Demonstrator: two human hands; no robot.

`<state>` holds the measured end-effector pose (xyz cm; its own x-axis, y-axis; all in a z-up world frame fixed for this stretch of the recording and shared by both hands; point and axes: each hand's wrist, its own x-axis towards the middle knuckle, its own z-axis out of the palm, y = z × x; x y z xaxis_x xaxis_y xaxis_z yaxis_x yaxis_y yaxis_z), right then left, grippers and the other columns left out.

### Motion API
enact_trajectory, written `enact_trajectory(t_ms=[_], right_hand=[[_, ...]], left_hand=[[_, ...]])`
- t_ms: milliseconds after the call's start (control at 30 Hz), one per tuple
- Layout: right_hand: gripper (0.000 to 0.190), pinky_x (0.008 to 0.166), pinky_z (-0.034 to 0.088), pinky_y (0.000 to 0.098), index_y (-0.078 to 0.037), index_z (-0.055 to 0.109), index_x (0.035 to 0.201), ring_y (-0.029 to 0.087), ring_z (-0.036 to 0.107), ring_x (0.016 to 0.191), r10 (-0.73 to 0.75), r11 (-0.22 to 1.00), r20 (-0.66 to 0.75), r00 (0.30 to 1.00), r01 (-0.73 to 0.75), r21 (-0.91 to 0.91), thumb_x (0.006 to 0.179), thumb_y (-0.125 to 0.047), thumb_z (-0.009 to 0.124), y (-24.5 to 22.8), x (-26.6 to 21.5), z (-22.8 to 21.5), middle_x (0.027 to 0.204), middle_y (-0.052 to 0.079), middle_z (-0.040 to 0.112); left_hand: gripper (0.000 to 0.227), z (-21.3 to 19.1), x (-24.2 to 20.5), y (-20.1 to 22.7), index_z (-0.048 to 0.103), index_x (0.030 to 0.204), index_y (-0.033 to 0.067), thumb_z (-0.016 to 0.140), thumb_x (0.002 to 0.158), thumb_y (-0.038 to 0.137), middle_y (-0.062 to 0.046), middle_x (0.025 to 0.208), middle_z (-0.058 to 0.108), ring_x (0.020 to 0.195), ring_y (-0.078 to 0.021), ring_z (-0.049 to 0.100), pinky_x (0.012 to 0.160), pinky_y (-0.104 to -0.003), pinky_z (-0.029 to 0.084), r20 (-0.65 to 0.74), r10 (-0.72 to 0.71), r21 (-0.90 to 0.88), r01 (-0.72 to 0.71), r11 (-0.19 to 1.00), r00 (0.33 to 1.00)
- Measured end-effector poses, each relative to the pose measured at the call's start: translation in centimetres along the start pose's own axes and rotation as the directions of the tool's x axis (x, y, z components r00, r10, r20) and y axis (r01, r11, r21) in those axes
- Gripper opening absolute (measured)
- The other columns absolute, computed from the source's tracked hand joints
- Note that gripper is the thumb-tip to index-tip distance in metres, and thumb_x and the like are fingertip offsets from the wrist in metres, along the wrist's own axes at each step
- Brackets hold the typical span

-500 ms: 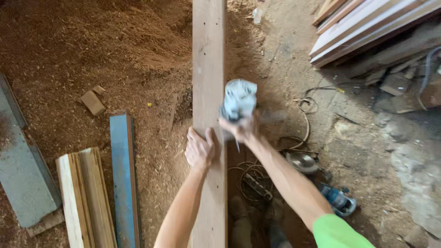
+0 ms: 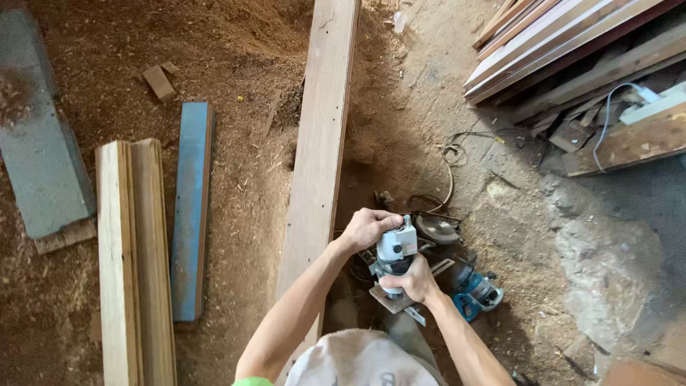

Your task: The person uses a handheld electric router to shape the edge of a long wooden plank. They guide the tool along the length of the plank, creating a groove, and then inspect the result by running their hand along the edge.

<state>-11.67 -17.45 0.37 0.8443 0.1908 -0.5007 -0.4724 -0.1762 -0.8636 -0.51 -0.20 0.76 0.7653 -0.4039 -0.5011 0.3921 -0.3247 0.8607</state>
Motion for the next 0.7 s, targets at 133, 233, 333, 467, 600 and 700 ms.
enact_trajectory(t_ms=[133, 233, 333, 467, 600, 700], right_hand=[[0.055, 0.084, 0.057, 0.0328, -0.005, 0.073, 0.100, 0.018, 0.071, 0.086, -0.088, 0.989, 0.045, 0.995, 0.093, -0.113, 0.053, -0.028, 0.088, -0.6, -2.4, -0.9, 0.092, 0.004, 0.077], [0.057, 0.086, 0.056, 0.0327, -0.005, 0.075, 0.101, 0.019, 0.072, 0.087, -0.094, 0.966, 0.116, 0.989, 0.118, -0.229, 0.053, -0.031, 0.089, -0.7, -3.5, -1.5, 0.094, 0.006, 0.079], [0.060, 0.088, 0.055, 0.0333, -0.005, 0.074, 0.104, 0.020, 0.072, 0.090, -0.139, 0.951, 0.180, 0.974, 0.182, -0.250, 0.052, -0.032, 0.090, -0.5, -4.5, -2.3, 0.096, 0.006, 0.078], [0.058, 0.087, 0.056, 0.0332, -0.006, 0.075, 0.103, 0.020, 0.073, 0.088, -0.122, 0.921, 0.189, 0.974, 0.182, -0.345, 0.053, -0.032, 0.090, 0.7, -5.5, -4.0, 0.095, 0.005, 0.079], [0.049, 0.076, 0.060, 0.0348, -0.006, 0.074, 0.098, 0.021, 0.071, 0.080, -0.084, 0.962, 0.153, 0.985, 0.120, -0.246, 0.057, -0.028, 0.088, 3.5, -6.1, -5.9, 0.089, 0.007, 0.076], [0.038, 0.073, 0.059, 0.0345, -0.003, 0.072, 0.095, 0.020, 0.070, 0.077, -0.089, 0.991, 0.123, 0.988, 0.100, -0.084, 0.064, -0.019, 0.086, 5.2, -6.2, -6.6, 0.089, 0.007, 0.074]], left_hand=[[0.041, 0.7, -2.8, 1.5, 0.081, 0.107, 0.0088, 0.078, 0.084, 0.043, -0.010, 0.094, 0.081, 0.085, -0.0154, 0.074, 0.079, -0.034, 0.059, -0.047, -0.069, 0.018, 0.070, 0.997, 0.997], [0.040, 1.8, -4.8, 1.6, 0.082, 0.104, 0.0066, 0.077, 0.085, 0.041, -0.012, 0.092, 0.081, 0.083, -0.0166, 0.074, 0.076, -0.035, 0.060, -0.123, -0.084, -0.019, 0.082, 0.996, 0.989], [0.042, 3.6, -6.4, 1.0, 0.081, 0.106, 0.0061, 0.075, 0.086, 0.042, -0.011, 0.092, 0.081, 0.083, -0.0163, 0.074, 0.077, -0.034, 0.060, -0.254, -0.057, -0.017, 0.054, 0.998, 0.965], [0.058, 5.5, -11.5, -2.6, 0.076, 0.125, 0.0131, 0.069, 0.090, 0.059, -0.013, 0.122, 0.077, 0.113, -0.0259, 0.072, 0.101, -0.040, 0.056, -0.614, 0.027, 0.226, 0.143, 0.964, 0.789], [0.122, 6.9, -20.1, -9.8, 0.014, 0.159, 0.0297, 0.086, 0.066, 0.062, -0.029, 0.164, 0.000, 0.145, -0.0599, 0.006, 0.107, -0.079, 0.019, -0.788, -0.337, 0.396, 0.844, 0.362, 0.515], [0.112, 7.9, -24.3, -13.8, 0.027, 0.159, 0.0354, 0.088, 0.064, 0.034, -0.031, 0.162, 0.017, 0.142, -0.0585, 0.020, 0.103, -0.076, 0.024, -0.859, -0.037, 0.477, 0.824, 0.307, 0.511]])
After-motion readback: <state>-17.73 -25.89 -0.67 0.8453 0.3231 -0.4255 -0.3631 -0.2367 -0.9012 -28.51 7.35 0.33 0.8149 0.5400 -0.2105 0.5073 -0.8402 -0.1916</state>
